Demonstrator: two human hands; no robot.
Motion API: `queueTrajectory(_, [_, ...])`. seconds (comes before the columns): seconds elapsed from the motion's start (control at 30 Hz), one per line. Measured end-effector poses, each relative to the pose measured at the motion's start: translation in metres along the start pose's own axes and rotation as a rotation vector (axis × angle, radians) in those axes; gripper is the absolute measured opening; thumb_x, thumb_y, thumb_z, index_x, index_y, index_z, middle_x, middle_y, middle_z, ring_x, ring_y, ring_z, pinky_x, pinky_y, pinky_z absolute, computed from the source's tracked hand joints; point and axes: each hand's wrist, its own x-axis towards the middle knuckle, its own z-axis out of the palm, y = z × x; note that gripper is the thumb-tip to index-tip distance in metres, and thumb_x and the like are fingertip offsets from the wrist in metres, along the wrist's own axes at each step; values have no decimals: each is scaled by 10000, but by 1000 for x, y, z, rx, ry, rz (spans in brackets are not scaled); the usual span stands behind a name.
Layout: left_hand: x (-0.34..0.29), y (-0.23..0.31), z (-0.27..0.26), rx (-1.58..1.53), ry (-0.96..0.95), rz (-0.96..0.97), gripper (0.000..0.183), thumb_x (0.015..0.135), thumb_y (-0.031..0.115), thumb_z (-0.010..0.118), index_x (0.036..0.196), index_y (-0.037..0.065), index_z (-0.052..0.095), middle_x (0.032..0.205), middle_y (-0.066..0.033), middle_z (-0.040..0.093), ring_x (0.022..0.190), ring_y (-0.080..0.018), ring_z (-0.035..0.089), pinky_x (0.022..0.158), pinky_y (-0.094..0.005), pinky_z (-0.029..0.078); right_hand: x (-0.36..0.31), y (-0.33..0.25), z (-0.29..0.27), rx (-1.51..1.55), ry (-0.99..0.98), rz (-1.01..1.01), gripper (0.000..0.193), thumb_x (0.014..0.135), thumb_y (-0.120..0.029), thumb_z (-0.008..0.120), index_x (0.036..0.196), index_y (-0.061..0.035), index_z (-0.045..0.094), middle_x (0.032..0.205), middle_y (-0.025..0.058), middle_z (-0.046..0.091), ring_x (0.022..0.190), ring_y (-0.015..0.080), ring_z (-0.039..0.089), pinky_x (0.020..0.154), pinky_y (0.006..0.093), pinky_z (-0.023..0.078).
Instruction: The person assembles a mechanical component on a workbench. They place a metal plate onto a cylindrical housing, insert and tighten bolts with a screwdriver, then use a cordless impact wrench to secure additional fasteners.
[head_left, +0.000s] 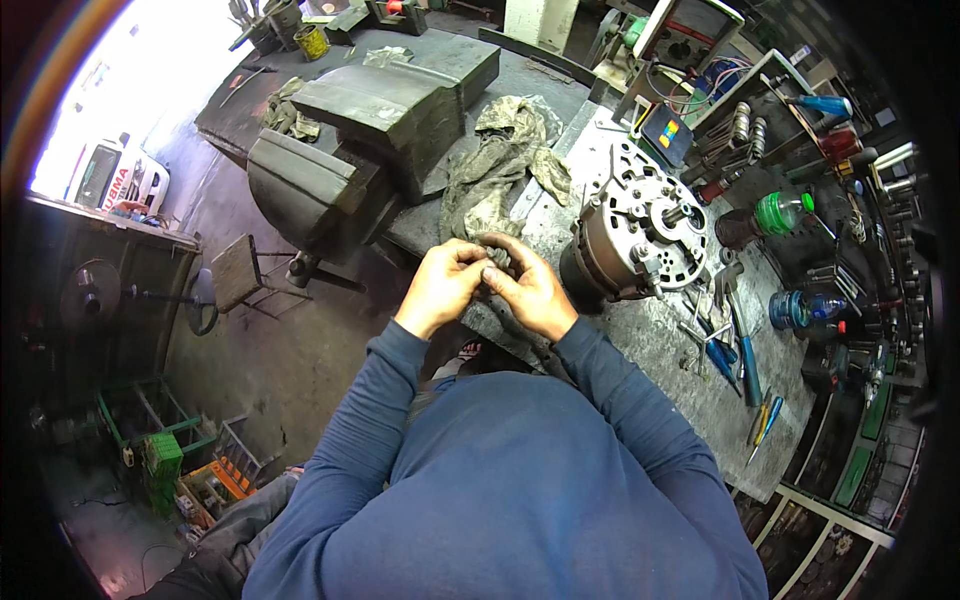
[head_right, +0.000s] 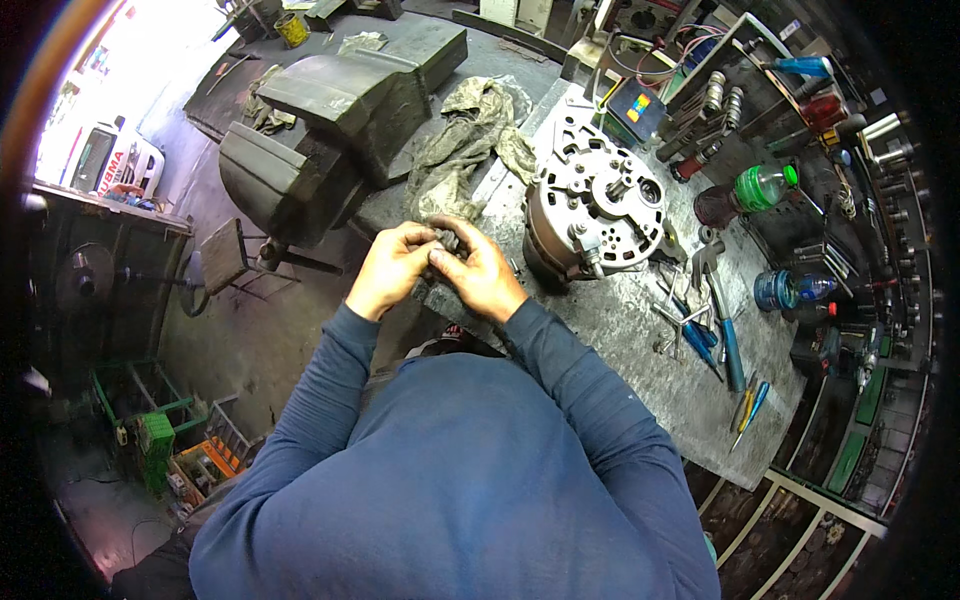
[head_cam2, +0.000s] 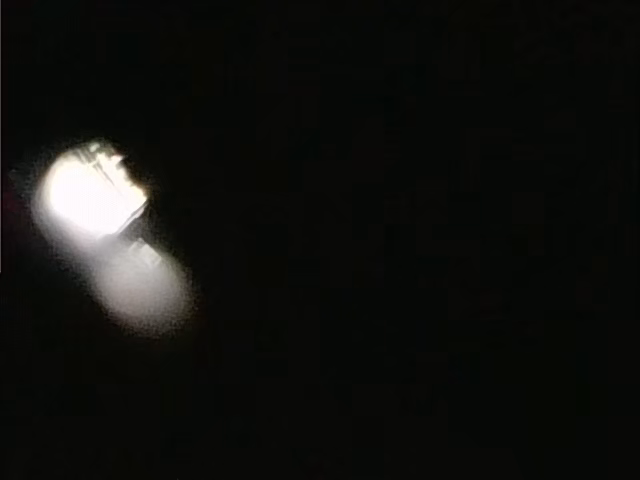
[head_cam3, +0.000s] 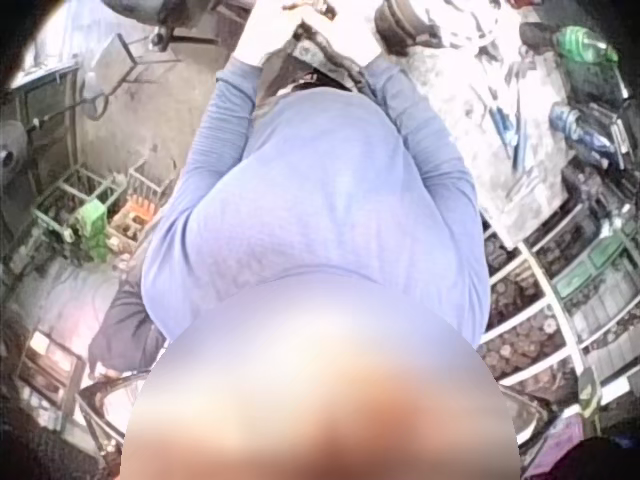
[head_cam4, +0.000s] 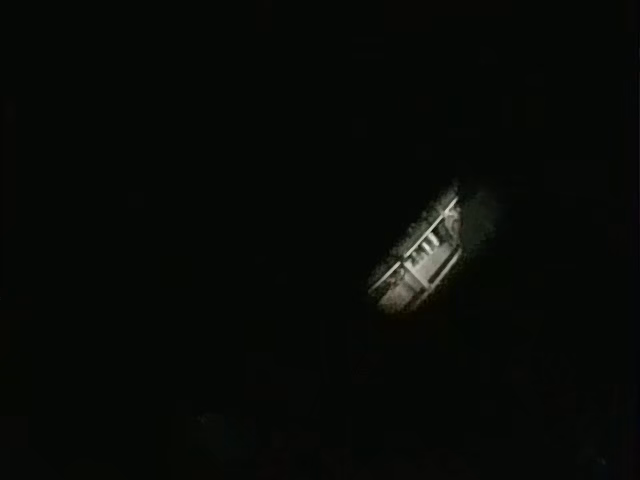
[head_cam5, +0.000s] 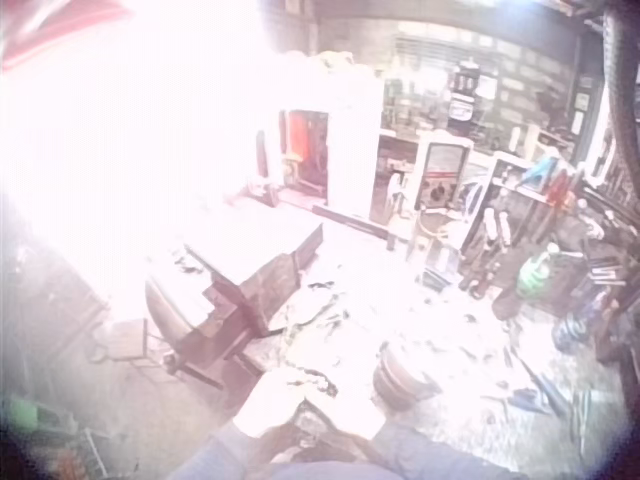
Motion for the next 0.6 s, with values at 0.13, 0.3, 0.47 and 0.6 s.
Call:
queueTrajectory(0.13, [6,11,2,-549,-159,-345,249,1086,157,595,1208,-45,673,986,-77,746,831,-152,732,727,-280,604,5,5,-3,-140,183,25,296,988,-55,664,1265,47,693,1091,127,774,1033,168,704,941,313,556])
queueTrajectory(0.3, [-4,7,14,539,165,41,353,946,178,705,1230,-32,713,1007,-186,769,806,-278,729,780,-375,585,3,22,-3,-247,323,76,195,1017,-88,639,1142,49,698,1009,100,756,928,159,692,850,318,563])
queueTrajectory(0.47, [3,-17,15,508,-10,114,463,911,170,754,1317,-25,644,1036,-200,739,769,-225,661,742,-377,545,7,41,-9,-174,382,74,244,1060,-149,627,1160,72,651,902,60,703,804,99,604,709,276,507])
queueTrajectory(0.6, [9,-20,17,417,116,26,207,986,158,706,982,-48,722,798,-112,716,715,-139,660,668,-329,530,9,47,-14,-339,418,176,288,1063,-171,642,1128,109,646,884,56,699,790,85,596,656,291,502])
